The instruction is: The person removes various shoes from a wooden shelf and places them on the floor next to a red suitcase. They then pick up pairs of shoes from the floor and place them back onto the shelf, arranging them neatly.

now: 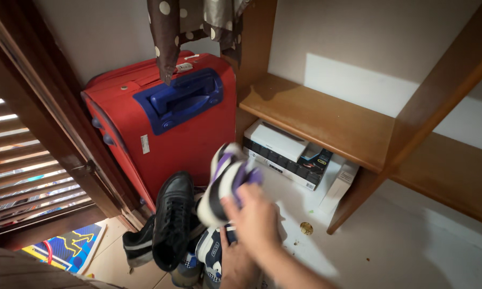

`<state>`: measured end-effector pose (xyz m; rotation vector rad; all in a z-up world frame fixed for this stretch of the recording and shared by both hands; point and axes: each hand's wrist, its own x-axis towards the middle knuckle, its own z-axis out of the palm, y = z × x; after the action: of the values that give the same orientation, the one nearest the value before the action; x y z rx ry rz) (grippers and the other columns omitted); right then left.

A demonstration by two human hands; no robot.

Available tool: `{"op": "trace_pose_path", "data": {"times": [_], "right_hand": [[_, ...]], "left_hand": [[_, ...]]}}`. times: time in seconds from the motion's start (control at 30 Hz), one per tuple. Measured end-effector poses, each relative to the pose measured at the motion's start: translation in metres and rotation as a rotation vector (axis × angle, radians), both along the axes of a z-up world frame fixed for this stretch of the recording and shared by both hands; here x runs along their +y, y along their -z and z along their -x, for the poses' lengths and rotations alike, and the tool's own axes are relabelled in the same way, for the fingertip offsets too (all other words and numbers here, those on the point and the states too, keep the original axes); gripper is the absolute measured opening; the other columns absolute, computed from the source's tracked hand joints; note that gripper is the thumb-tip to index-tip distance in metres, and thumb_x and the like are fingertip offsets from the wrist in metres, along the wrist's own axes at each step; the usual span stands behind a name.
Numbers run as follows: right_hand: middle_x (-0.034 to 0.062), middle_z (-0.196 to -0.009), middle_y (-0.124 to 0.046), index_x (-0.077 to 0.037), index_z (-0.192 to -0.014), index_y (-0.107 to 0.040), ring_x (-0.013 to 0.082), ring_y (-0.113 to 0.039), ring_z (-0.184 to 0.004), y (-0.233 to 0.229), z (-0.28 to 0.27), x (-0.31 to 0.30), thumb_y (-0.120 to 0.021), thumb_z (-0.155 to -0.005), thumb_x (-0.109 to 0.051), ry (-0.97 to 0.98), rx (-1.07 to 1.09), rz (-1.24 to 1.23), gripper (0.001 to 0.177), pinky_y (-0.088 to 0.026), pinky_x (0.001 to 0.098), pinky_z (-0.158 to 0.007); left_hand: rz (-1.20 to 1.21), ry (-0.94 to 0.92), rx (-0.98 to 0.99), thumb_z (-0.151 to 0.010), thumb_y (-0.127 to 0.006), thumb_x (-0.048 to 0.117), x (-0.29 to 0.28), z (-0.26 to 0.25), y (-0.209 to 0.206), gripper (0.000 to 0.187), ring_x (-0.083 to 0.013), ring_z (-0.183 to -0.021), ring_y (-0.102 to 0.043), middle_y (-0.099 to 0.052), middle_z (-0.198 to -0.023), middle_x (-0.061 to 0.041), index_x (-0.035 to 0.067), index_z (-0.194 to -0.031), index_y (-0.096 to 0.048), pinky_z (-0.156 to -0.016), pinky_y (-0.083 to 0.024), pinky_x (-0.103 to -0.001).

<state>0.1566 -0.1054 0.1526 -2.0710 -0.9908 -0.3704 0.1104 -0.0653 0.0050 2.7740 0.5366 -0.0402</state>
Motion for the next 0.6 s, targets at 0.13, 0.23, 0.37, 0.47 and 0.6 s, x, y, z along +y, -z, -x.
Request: {"op": "trace_pose_path", "data": {"times": [0.13,0.23,0.37,0.47,0.6], "right_hand": [[0.0152,-0.100,-0.064,-0.006,-0.100,-0.062,0.0395,-0.069,-0.087,0.032,0.052,0.008,-0.075,-0.090,-0.032,-0.147,0.176,0.258,0.031,-0.055,0.0493,-0.074],[0.0161,-0.109,-0.062,-0.005,-0.108,-0.060,0.0405,-0.069,-0.091,0.037,0.058,0.009,-0.077,-0.089,-0.030,-0.254,0.230,0.386,0.036,-0.056,0.0497,-0.078],[0.0187,-0.115,-0.060,-0.003,-0.112,-0.056,0.0419,-0.068,-0.094,0.033,0.047,-0.002,-0.081,-0.084,-0.029,-0.308,0.201,0.477,0.046,-0.056,0.0503,-0.080],[0.0184,-0.129,-0.058,-0.003,-0.129,-0.050,0.0413,-0.068,-0.101,0.024,0.034,-0.014,-0.080,-0.083,-0.028,-0.280,0.205,0.553,0.059,-0.057,0.0485,-0.085],[0.0207,-0.154,-0.041,-0.003,-0.144,-0.043,0.0460,-0.062,-0.112,0.018,0.021,-0.042,-0.082,-0.079,-0.024,-0.407,0.178,0.406,0.078,-0.052,0.0498,-0.093]], "left_hand": [[-0.056,-0.031,-0.109,-0.076,-0.079,0.043,-0.011,0.009,0.029,0.059,-0.0314,-0.097,-0.071,-0.073,-0.102,-0.014,0.014,-0.125,-0.063,-0.104,-0.010,-0.062],[-0.073,-0.057,-0.218,-0.074,-0.080,0.040,-0.007,0.013,0.045,0.054,-0.0316,-0.093,-0.072,-0.074,-0.098,-0.014,0.013,-0.119,-0.066,-0.096,-0.020,-0.058],[-0.039,-0.064,-0.436,-0.072,-0.081,0.035,-0.005,0.023,0.069,0.046,-0.0320,-0.087,-0.072,-0.075,-0.093,-0.014,0.012,-0.110,-0.069,-0.086,-0.033,-0.054],[-0.014,-0.083,-0.618,-0.070,-0.082,0.032,0.011,0.036,0.086,0.041,-0.0323,-0.083,-0.073,-0.075,-0.089,-0.014,0.011,-0.104,-0.071,-0.078,-0.043,-0.050],[0.015,-0.164,-0.820,-0.068,-0.083,0.028,0.038,0.052,0.111,0.034,-0.0326,-0.077,-0.074,-0.076,-0.084,-0.015,0.010,-0.096,-0.075,-0.068,-0.056,-0.046]]}}
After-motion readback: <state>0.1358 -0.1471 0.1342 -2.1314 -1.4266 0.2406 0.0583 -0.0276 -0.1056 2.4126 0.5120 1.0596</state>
